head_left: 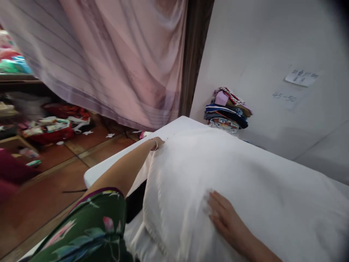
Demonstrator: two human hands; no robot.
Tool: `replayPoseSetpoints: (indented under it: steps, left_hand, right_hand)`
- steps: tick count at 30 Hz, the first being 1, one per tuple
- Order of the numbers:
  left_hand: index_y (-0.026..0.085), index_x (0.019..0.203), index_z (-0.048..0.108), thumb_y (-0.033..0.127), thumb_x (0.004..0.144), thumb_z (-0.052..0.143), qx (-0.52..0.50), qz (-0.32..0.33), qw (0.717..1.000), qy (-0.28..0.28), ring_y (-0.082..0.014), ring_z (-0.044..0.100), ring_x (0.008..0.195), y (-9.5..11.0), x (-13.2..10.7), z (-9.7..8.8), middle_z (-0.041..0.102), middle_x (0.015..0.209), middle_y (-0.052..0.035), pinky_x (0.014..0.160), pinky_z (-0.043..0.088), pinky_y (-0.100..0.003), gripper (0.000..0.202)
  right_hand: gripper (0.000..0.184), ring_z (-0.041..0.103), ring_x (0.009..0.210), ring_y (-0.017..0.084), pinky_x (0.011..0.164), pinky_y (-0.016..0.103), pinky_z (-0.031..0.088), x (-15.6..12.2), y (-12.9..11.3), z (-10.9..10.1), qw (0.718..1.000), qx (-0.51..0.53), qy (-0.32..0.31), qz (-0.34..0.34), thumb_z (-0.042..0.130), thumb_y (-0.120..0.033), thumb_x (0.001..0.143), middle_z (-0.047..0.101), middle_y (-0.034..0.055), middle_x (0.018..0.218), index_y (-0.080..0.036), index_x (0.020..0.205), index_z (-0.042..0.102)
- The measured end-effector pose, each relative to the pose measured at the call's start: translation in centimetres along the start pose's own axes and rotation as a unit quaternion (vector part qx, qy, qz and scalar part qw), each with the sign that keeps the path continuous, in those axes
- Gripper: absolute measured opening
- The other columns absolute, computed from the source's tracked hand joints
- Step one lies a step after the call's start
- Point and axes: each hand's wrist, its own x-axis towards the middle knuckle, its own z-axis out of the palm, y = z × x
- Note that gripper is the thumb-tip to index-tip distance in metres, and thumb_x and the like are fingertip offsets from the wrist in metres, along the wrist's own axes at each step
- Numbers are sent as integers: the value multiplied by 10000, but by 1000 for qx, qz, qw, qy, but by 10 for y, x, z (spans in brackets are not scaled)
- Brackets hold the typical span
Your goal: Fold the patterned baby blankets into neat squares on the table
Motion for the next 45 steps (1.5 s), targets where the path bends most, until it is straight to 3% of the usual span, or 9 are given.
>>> replayPoseSetpoints:
  steps: [9,16,20,25,27,30,35,40,45]
  left_hand:
    - [122,940,642,460,691,637,-112,4,988,-109,-189,618,795,-32,-75,-1,671,940,-104,640,493,-244,421]
    - [142,929,624,344,680,656,-214,60,973,-66,-183,603,770,-17,-99,-32,653,810,-70,655,499,-254,322]
    - [151,1108,538,419,828,492,-301,129,943,-63,-129,610,733,42,-131,-37,644,920,-84,642,508,-231,390]
    - [173,1133,520,480,829,465,-357,286,867,-196,-114,610,675,93,-170,-35,644,1033,-93,605,524,-261,436]
    - [170,1165,504,435,820,486,-350,289,879,-144,-118,607,697,79,-172,-38,627,1095,-96,606,521,-259,435]
    - [155,1132,546,447,814,469,-255,206,944,-39,-146,614,769,25,-174,-35,642,1059,-87,672,505,-270,438]
    - [205,1241,485,571,699,546,-52,100,993,43,-247,545,1057,-55,-217,19,575,1197,-74,871,435,-346,656]
    - [211,1330,366,512,684,578,6,87,993,84,-282,445,1159,-62,-259,72,504,1274,-96,926,377,-394,744]
    - [232,1342,334,479,691,593,11,88,989,117,-282,473,1100,-55,-266,82,548,1195,-91,890,385,-402,742]
  right_hand:
    - [370,339,1297,248,1052,442,348,3,-72,14,983,167,-64,-32,486,-284,873,448,74,1358,-258,1239,530]
    - [378,515,1126,236,975,442,404,53,-100,10,936,340,-45,80,542,-391,832,565,92,1224,-239,1176,576]
    - [541,580,1016,216,856,418,480,99,-103,11,830,531,-2,170,624,-419,768,569,93,1206,-257,1261,471]
    - [430,601,1013,214,812,378,518,118,-84,18,643,732,33,220,588,-398,798,617,56,1158,-240,1192,517]
    - [339,618,989,207,825,347,522,111,-70,21,593,754,70,272,582,-270,787,666,48,1069,-198,1118,575]
    - [278,637,956,212,841,336,523,95,-49,23,552,758,101,334,560,-175,747,705,48,949,-157,1015,631]
    - [291,610,1020,229,899,379,493,81,-35,22,503,777,100,365,522,-347,810,697,48,995,-166,999,650]
    - [261,610,1022,223,920,374,480,80,-35,27,500,761,106,401,579,-310,781,697,42,996,-177,991,657]
    - [222,620,1001,223,913,366,491,76,-30,31,504,769,95,383,602,-262,759,691,33,1017,-186,957,668]
